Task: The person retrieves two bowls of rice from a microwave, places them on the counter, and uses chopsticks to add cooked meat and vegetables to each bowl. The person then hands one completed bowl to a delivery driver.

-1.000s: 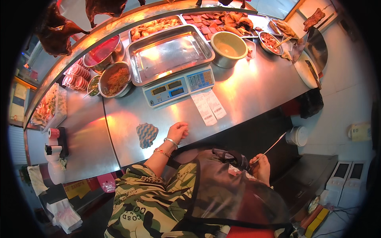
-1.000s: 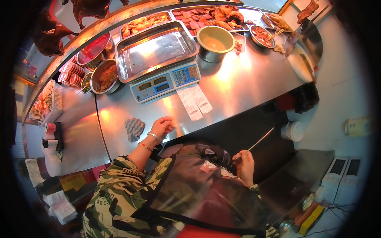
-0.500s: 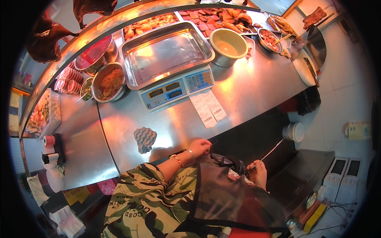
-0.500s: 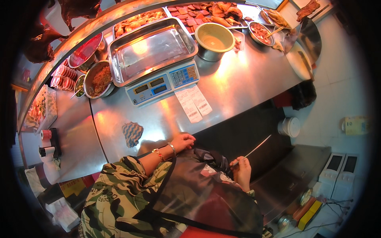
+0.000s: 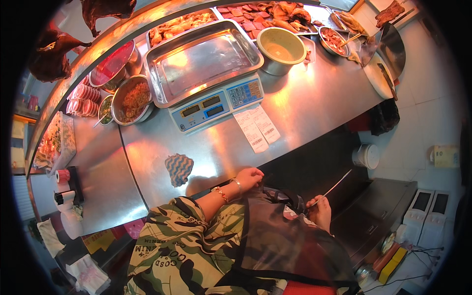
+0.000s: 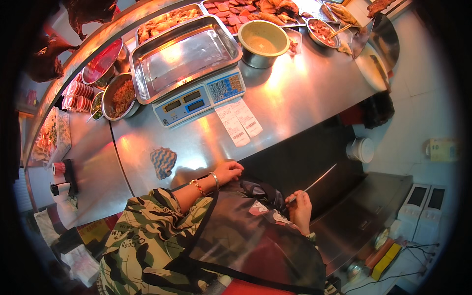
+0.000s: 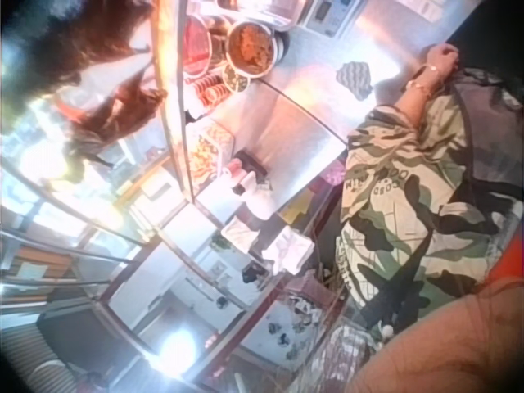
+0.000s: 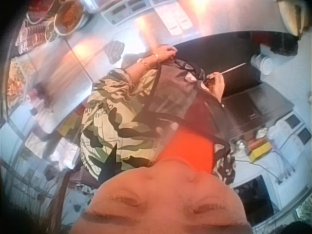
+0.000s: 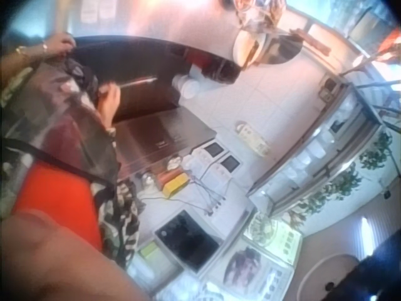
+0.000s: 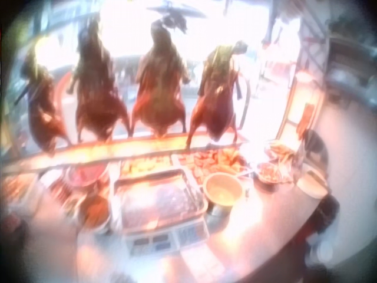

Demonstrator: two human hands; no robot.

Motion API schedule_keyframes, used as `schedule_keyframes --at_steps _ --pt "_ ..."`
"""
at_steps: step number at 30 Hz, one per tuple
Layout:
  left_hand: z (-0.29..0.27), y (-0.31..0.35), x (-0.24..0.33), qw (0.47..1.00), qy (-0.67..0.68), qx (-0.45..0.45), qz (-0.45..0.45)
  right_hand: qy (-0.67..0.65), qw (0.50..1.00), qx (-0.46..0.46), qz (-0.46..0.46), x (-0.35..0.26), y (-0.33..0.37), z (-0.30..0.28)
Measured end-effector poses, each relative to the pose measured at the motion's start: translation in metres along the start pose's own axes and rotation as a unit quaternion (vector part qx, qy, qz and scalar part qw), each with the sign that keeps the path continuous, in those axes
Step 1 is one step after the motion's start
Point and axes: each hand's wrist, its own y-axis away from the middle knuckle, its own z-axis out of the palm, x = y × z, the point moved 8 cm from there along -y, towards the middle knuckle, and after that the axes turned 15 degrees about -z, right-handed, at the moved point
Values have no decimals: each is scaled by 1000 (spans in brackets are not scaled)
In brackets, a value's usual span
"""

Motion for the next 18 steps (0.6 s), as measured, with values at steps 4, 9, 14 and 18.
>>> schedule_keyframes --at_steps 4,9,14,18 --pt "-1 0 -2 1000 -1 6 -5 -1 1000 -5 -4 0 -1 2" --pt "-2 1 0 1000 -4 7 -5 -4 1000 -6 -3 0 -3 5" --pt "-4 2 2 1000 -4 9 -8 -9 1000 0 10 2 -4 7" --pt "-5 3 2 1000 -7 12 -9 -3 1000 -7 5 2 -5 9"
